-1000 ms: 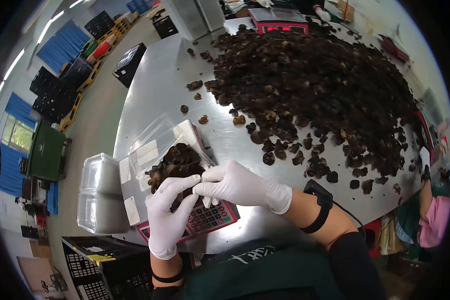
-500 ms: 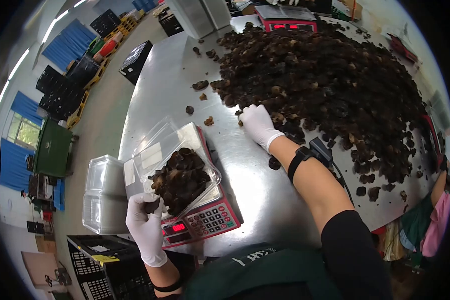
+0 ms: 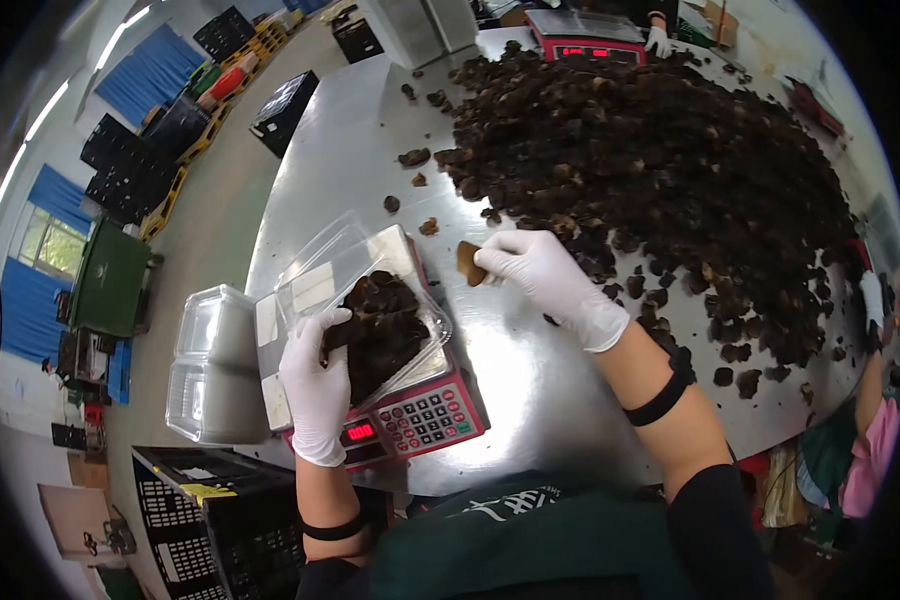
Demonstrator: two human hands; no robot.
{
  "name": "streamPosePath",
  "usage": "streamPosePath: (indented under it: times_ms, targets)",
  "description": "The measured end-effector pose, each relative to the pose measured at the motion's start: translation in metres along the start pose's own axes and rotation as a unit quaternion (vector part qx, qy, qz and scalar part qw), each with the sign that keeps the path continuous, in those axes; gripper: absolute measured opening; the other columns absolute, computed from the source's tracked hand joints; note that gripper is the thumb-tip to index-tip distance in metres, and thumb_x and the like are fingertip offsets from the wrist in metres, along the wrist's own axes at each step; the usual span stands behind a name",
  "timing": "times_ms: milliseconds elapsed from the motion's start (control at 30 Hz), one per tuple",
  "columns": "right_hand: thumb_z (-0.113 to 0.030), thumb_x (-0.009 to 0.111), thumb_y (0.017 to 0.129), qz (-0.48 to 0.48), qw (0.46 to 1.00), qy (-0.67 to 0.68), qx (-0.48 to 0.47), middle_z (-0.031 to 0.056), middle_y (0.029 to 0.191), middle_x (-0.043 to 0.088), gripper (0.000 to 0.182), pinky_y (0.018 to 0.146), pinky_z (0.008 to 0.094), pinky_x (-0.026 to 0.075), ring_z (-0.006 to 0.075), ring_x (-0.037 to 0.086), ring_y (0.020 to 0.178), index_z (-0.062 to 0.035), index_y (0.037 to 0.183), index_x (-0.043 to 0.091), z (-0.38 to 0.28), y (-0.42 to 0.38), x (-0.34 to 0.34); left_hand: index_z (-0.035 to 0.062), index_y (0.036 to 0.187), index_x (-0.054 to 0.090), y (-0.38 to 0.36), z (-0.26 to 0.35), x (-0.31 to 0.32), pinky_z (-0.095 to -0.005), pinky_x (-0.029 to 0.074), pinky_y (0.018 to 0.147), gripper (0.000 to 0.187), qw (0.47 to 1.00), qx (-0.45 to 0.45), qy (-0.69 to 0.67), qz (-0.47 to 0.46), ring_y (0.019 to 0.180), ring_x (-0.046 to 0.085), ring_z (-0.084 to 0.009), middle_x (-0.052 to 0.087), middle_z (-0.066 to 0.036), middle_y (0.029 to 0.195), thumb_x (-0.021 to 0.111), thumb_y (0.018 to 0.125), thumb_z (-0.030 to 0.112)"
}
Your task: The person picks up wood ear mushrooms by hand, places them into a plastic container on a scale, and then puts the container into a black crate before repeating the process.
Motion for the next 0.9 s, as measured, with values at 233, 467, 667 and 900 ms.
streamPosePath:
  times_ms: [233,467,667,900]
  targets:
    - [-0.023,0.060,0.100,-0.036,0.999,0.026,0.000,0.0004,0.078,0.061,0.027,0.073,0.0255,0.046,0.0087,0.054,0.074,-0.0002,0.088,0.068,-0.005,-0.012,0.020,0.0079,0.122,0.061,-0.004,0.004,-0.009,-0.0413,0.040,0.100,0.061,0.999,0.023,0.031,-0.013,0.115,0.053,-0.0347,0.060,-0.013,0.118,0.053,0.065,-0.014]
    - [-0.022,0.060,0.099,-0.060,0.998,-0.016,-0.020,0.0015,0.080,0.060,0.027,0.072,0.0258,0.047,0.0088,0.055,0.076,0.0012,0.088,0.067,-0.018,-0.011,0.041,0.0043,0.131,0.056,-0.008,-0.028,-0.058,-0.0430,0.032,0.113,0.056,0.995,-0.005,-0.001,0.096,0.133,0.044,-0.0349,0.050,-0.017,0.138,0.056,0.076,-0.008]
    - [-0.013,0.054,0.092,0.018,0.987,0.140,0.076,0.0089,0.112,0.068,0.023,0.071,0.0241,0.050,0.0113,0.066,0.091,0.0003,0.109,0.062,0.027,0.049,-0.005,0.0021,0.129,0.057,-0.020,-0.055,-0.075,-0.0424,0.036,0.110,0.045,0.988,-0.068,-0.037,0.132,0.131,0.047,-0.0326,0.051,-0.017,0.139,0.058,0.084,-0.002]
    - [-0.024,0.061,0.087,0.091,0.947,-0.308,-0.029,0.0205,0.100,0.070,0.032,0.083,0.0459,0.054,0.0360,0.069,0.093,-0.0041,0.112,0.066,0.097,0.177,0.016,0.0001,0.128,0.058,-0.023,-0.060,-0.076,-0.0397,0.039,0.107,0.044,0.985,-0.094,-0.041,0.137,0.128,0.049,-0.0295,0.050,-0.017,0.140,0.055,0.084,-0.005]
Point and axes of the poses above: each hand's wrist, its own y-axis towards the middle knuckle, its own x-axis out of the palm, z = x × y, the point moved 9 cm from there along y, towards the middle knuckle
